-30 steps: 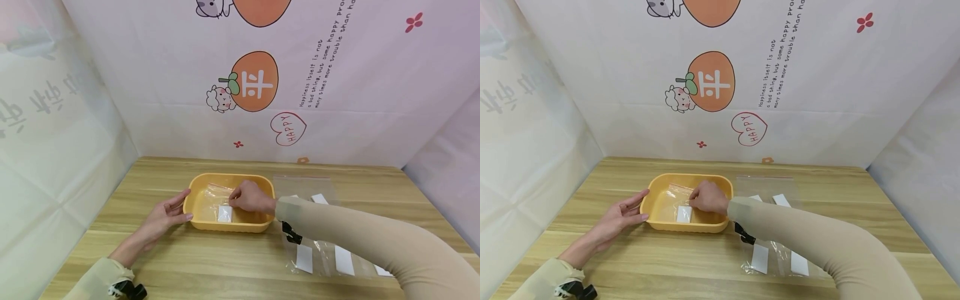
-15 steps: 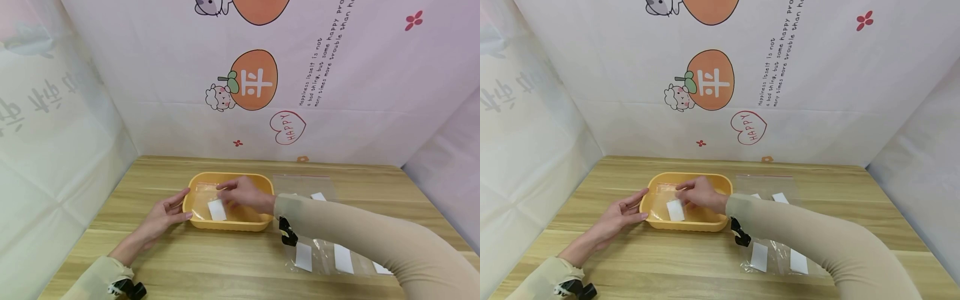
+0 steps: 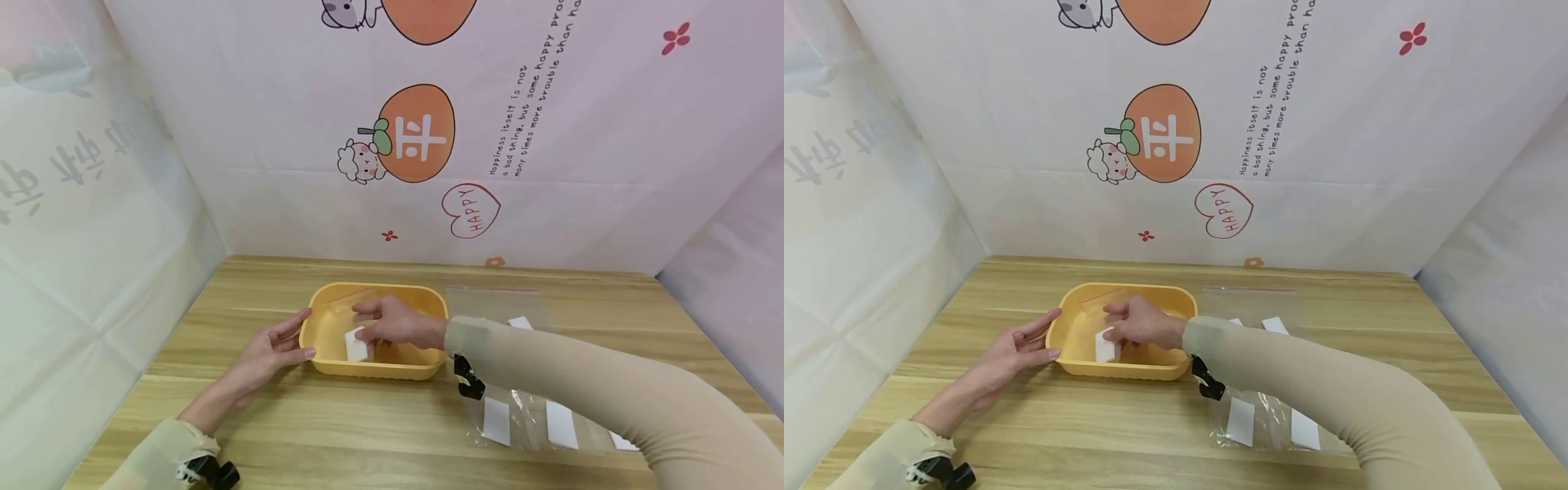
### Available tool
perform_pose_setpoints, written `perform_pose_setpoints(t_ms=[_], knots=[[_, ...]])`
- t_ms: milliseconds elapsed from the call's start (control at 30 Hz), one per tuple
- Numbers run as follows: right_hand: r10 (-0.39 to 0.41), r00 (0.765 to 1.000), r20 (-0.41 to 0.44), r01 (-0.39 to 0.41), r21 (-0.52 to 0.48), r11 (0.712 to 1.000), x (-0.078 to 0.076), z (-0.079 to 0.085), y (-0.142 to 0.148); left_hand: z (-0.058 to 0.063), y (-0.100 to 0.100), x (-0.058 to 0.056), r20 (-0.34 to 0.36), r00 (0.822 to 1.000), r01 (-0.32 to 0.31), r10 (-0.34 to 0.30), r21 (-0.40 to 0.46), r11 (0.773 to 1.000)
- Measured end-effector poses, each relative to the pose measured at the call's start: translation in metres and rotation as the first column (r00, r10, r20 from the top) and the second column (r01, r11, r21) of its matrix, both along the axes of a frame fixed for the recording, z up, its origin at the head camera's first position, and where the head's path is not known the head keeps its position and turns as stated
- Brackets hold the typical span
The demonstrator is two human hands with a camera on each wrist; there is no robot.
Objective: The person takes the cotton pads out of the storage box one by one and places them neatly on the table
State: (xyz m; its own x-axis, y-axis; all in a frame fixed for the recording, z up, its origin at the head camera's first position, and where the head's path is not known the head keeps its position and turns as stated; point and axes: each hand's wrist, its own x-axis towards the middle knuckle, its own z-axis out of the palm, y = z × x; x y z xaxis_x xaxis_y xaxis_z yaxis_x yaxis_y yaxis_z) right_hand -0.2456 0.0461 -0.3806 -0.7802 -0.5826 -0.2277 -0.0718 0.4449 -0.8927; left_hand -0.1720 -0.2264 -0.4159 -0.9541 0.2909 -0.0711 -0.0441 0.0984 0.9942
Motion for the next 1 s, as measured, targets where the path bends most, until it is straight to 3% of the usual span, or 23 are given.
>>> perform_pose_setpoints(t_ms=[300,767,1000], knots=[[0.024,0.997,-0.079,-0.022,0.018,1.0,-0.008,0.023,0.016,0.0,0.0,0.001,-0.009,1.0,0.013,-0.013,0.001,1.0],[0.092,0.992,-0.085,-0.086,0.063,0.994,-0.002,0.075,0.058,0.001,0.001,0.001,-0.017,1.0,0.008,-0.008,-0.009,1.0],[0.113,0.988,-0.106,-0.105,0.079,0.991,0.001,0.093,0.082,0.0,0.002,0.002,-0.001,1.0,-0.009,0.008,-0.028,1.0]])
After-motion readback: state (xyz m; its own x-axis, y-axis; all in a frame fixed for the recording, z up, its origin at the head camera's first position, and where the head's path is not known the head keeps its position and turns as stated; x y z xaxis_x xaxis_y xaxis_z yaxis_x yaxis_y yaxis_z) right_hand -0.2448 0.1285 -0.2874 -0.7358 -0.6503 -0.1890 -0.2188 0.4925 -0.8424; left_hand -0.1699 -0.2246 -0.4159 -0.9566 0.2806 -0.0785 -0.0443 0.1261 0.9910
